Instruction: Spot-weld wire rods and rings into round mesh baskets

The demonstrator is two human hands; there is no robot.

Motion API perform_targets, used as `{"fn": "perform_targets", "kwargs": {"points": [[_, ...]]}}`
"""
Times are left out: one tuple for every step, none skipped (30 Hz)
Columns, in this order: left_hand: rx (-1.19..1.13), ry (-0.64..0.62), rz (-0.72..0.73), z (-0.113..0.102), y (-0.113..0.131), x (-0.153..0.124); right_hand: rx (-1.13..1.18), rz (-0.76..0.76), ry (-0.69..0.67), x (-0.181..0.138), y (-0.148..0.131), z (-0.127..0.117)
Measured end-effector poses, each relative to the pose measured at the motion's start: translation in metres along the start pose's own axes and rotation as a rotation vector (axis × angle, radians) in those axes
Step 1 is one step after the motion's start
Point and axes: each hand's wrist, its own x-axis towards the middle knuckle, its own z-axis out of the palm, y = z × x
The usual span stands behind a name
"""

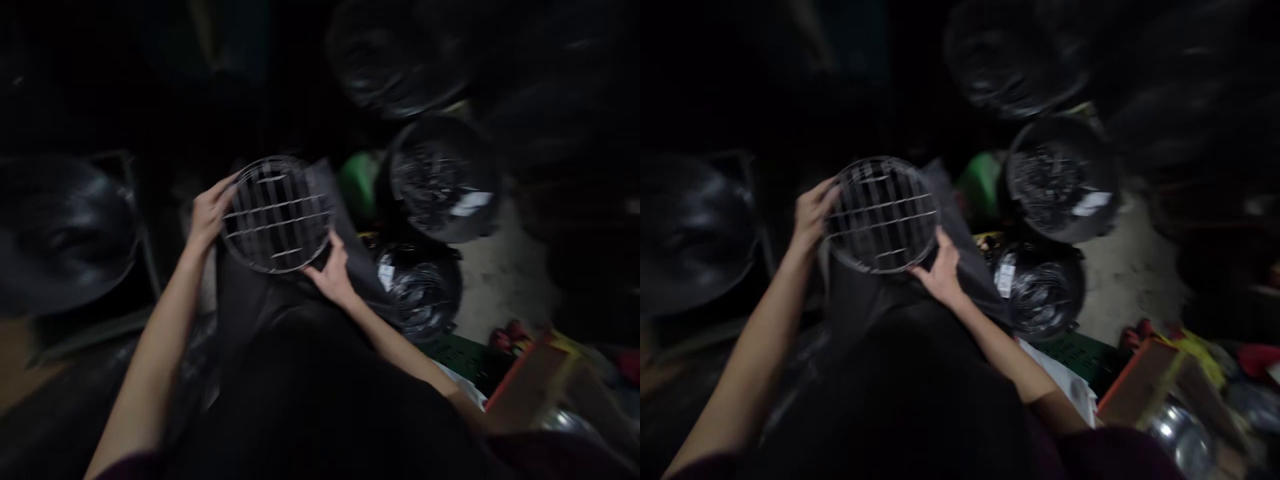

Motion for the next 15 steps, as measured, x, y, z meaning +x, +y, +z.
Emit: {"fn": "perform_targets", "kwargs": {"points": [[-0.025, 0.013, 0.005, -0.002, 0.0, 0.0, 0.045, -0.023, -0.026, 0.009, 0.007, -0.014], [-0.047, 0.042, -0.004, -0.004, -0.002, 0.003, 0.073, -0.036, -0.019, 0.02, 0.018, -0.032], [-0.092, 0.127, -0.09, -0.006, -0.004, 0.008, 0.075, -0.03, 0.029, 0.034, 0.032, -0.054], [-0.199, 0.207, -0.153, -0.008, -0.005, 0.015, 0.044, 0.006, 0.109, 0.049, 0.05, -0.079], [-0.302, 0.234, -0.196, -0.011, -0.003, 0.022, -0.024, 0.071, 0.199, 0.066, 0.07, -0.106], [-0.383, 0.225, -0.234, -0.015, 0.001, 0.03, -0.117, 0.157, 0.265, 0.083, 0.092, -0.132], [-0.425, 0.157, -0.253, -0.019, 0.007, 0.039, -0.237, 0.268, 0.268, 0.101, 0.114, -0.155], [-0.409, 0.038, -0.269, -0.023, 0.014, 0.047, -0.347, 0.354, 0.233, 0.121, 0.135, -0.173], [-0.342, -0.107, -0.289, -0.027, 0.022, 0.054, -0.401, 0.397, 0.202, 0.14, 0.154, -0.185], [-0.241, -0.262, -0.318, -0.029, 0.03, 0.061, -0.441, 0.42, 0.157, 0.16, 0.171, -0.191], [-0.129, -0.397, -0.347, -0.03, 0.038, 0.068, -0.453, 0.417, 0.112, 0.177, 0.185, -0.192], [-0.025, -0.505, -0.37, -0.03, 0.045, 0.073, -0.45, 0.403, 0.067, 0.193, 0.196, -0.188], [0.055, -0.574, -0.387, -0.029, 0.051, 0.077, -0.452, 0.392, 0.016, 0.206, 0.204, -0.182], [0.113, -0.609, -0.389, -0.028, 0.057, 0.08, -0.455, 0.382, -0.036, 0.215, 0.21, -0.175], [0.159, -0.622, -0.371, -0.028, 0.063, 0.081, -0.457, 0.373, -0.082, 0.222, 0.215, -0.169]]}}
